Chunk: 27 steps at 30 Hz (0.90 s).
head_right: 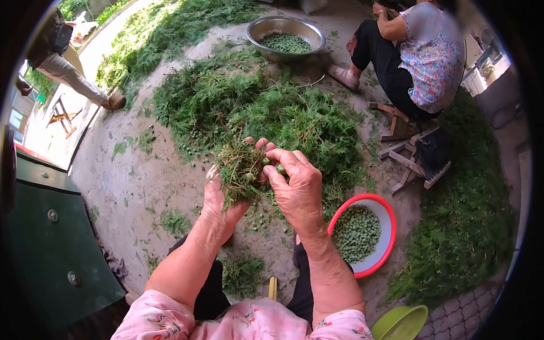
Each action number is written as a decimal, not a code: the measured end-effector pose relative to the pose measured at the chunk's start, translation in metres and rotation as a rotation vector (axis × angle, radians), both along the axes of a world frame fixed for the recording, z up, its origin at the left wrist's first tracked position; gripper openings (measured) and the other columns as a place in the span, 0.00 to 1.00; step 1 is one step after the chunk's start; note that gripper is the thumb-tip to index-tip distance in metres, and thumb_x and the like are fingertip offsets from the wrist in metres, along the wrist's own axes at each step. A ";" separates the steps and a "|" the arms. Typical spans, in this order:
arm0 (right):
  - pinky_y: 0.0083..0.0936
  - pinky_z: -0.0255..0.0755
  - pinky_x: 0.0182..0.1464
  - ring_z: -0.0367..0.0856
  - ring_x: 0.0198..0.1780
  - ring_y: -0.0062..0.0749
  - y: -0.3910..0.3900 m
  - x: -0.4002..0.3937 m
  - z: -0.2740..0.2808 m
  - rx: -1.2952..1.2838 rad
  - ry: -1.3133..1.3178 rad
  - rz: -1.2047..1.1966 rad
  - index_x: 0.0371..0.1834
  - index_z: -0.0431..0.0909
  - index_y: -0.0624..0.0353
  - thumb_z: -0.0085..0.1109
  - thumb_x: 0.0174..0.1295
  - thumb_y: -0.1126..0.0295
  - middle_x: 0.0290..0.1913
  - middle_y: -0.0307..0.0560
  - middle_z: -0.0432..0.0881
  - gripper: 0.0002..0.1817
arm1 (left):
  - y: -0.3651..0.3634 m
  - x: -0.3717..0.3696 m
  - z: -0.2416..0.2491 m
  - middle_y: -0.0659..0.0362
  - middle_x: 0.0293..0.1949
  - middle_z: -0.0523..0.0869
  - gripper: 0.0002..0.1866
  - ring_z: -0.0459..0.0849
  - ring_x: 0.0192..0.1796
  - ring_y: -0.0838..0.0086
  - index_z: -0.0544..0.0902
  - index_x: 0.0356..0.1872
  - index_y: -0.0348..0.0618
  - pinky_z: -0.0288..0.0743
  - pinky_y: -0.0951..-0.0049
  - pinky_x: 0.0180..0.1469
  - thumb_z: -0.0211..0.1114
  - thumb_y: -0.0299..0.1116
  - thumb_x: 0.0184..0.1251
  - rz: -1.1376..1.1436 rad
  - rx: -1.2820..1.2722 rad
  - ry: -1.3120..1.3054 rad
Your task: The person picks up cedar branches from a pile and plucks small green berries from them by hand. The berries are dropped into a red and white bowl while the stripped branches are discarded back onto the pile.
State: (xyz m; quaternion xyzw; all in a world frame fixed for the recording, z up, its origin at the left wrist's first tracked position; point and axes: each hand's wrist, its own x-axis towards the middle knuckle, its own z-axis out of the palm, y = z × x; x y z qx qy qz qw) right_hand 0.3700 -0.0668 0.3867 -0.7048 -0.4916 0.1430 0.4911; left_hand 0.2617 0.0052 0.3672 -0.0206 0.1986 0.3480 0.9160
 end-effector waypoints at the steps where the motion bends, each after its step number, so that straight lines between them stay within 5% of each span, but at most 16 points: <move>1: 0.22 0.73 0.33 0.79 0.31 0.28 0.000 0.000 -0.001 -0.001 0.013 0.002 0.39 0.78 0.61 0.61 0.50 0.80 0.35 0.46 0.80 0.12 | 0.000 -0.001 -0.001 0.49 0.58 0.72 0.20 0.70 0.61 0.57 0.68 0.56 0.39 0.77 0.64 0.48 0.37 0.40 0.73 0.000 0.000 0.001; 6: 0.19 0.70 0.28 0.76 0.26 0.22 -0.002 0.005 -0.006 -0.005 0.148 0.008 0.40 0.77 0.62 0.60 0.53 0.79 0.32 0.42 0.80 0.10 | 0.000 -0.002 -0.005 0.48 0.55 0.75 0.22 0.73 0.58 0.58 0.70 0.53 0.40 0.71 0.60 0.57 0.41 0.47 0.72 -0.003 0.073 -0.021; 8: 0.13 0.65 0.22 0.71 0.21 0.14 -0.003 0.006 0.000 -0.043 0.631 0.034 0.40 0.77 0.63 0.58 0.56 0.78 0.29 0.37 0.78 0.08 | 0.000 0.002 -0.003 0.47 0.56 0.74 0.21 0.72 0.59 0.55 0.68 0.54 0.38 0.71 0.57 0.59 0.39 0.44 0.72 0.014 0.039 -0.022; 11: 0.09 0.52 0.13 0.64 0.17 0.10 -0.006 0.014 -0.001 -0.017 0.941 0.017 0.41 0.75 0.63 0.57 0.59 0.77 0.23 0.32 0.71 0.08 | 0.002 0.000 -0.002 0.45 0.54 0.74 0.21 0.72 0.59 0.52 0.68 0.53 0.34 0.67 0.52 0.63 0.40 0.42 0.73 0.045 -0.016 -0.052; 27: 0.10 0.54 0.11 0.66 0.17 0.14 -0.119 0.111 -0.023 0.013 0.831 -0.204 0.41 0.73 0.61 0.57 0.57 0.76 0.22 0.34 0.70 0.09 | -0.012 -0.027 -0.011 0.45 0.50 0.76 0.21 0.75 0.55 0.53 0.71 0.49 0.35 0.70 0.53 0.60 0.44 0.44 0.71 0.084 0.034 -0.080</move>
